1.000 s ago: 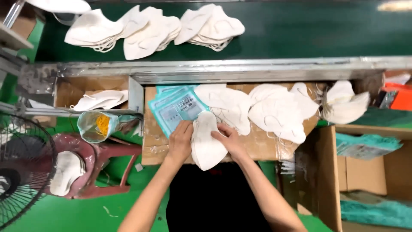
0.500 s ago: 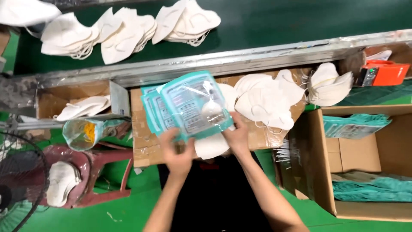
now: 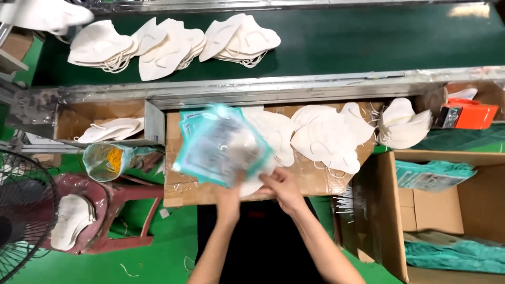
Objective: Manually packing and sorting face masks at a conveyor belt and into sacks.
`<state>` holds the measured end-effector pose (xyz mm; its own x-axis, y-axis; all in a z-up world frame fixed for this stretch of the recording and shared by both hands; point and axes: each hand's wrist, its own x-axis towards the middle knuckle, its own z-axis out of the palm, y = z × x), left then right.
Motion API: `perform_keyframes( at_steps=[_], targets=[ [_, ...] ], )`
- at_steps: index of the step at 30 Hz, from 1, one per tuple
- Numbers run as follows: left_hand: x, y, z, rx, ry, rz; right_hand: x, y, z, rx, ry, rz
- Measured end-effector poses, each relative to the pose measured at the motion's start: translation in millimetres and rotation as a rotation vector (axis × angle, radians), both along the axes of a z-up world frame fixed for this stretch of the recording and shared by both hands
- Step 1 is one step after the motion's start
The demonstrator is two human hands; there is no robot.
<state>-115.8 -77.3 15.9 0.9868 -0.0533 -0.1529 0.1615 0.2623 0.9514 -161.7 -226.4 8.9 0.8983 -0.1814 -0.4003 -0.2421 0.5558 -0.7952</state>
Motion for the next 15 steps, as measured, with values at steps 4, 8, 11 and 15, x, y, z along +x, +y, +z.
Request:
perform_keyframes(
  at_steps=[4,8,11,15],
  targets=[
    [-27.2,-5.3,-24.1,0.091,0.018,-0.292,4.7,-0.1,-48.3,0.187,-0.097,-0.257],
    [-40.8,13.8,34.7,0.421,-0.316,-0.753,1.0,-11.1,-1.1,-0.390,-0.199,-0.148],
    [-19.3,27.3,127.0,0.632,-0.756,-0.465,-5.6,-12.7,63.1,-0.906,-0.309,-0.036],
    [18.4,36.4,160.4,0.696,-1.011,-0.260,-20.7,-0.8,78.1,-1.228,-0.231,0.144]
  ],
)
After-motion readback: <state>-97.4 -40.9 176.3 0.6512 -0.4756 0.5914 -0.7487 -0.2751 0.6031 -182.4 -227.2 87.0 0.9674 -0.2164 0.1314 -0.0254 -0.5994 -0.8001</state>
